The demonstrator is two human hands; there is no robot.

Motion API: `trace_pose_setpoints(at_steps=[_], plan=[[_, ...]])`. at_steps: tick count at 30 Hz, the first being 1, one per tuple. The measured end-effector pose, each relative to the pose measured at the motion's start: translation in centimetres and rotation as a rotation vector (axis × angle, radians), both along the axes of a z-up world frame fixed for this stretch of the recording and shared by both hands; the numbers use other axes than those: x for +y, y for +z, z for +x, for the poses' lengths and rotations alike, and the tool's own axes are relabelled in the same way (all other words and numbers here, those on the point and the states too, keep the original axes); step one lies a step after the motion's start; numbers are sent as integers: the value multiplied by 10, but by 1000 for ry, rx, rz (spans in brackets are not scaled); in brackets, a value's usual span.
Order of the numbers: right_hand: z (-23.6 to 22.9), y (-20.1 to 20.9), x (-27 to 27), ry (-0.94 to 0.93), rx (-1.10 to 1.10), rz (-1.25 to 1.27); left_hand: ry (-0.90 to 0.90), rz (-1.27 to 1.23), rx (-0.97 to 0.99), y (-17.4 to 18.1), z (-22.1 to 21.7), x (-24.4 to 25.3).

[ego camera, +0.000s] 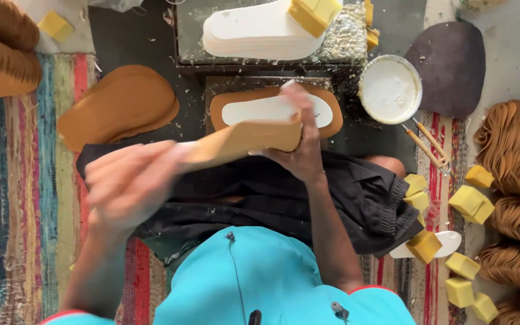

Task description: The person repeatedly applies white adhesive to white insoles using a yellow sponge, then presses each insole onto a brown shoe sole. The person handles multiple insoles and soles, stacking the completed pairs to the left.

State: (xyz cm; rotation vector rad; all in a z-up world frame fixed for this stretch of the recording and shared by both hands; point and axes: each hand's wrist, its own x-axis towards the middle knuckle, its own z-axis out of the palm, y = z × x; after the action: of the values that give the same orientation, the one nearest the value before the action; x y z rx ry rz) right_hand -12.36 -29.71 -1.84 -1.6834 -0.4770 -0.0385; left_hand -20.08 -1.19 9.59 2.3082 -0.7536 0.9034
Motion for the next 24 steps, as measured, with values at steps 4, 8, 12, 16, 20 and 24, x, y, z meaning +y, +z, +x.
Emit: trace_pose_setpoints(at_steps=[4,8,12,16,20,24], plan=[[-35,-67,-40,196,448,111,275,-538,440,-48,-27,12],[-45,-77,-72,53,581,91,260,-520,674,-106,-19,6],[-21,-34,-99,-225,409,233,58,-590,722,-80,18,-27],[-2,-10,-93,-250,257,264,-172,-654,792,-35,47,-44],[9,17,-41,78,45,238,-408,-77,807,5,54,-63],[15,-39,-28,245,225,183,-467,211,334,58,42,-63]])
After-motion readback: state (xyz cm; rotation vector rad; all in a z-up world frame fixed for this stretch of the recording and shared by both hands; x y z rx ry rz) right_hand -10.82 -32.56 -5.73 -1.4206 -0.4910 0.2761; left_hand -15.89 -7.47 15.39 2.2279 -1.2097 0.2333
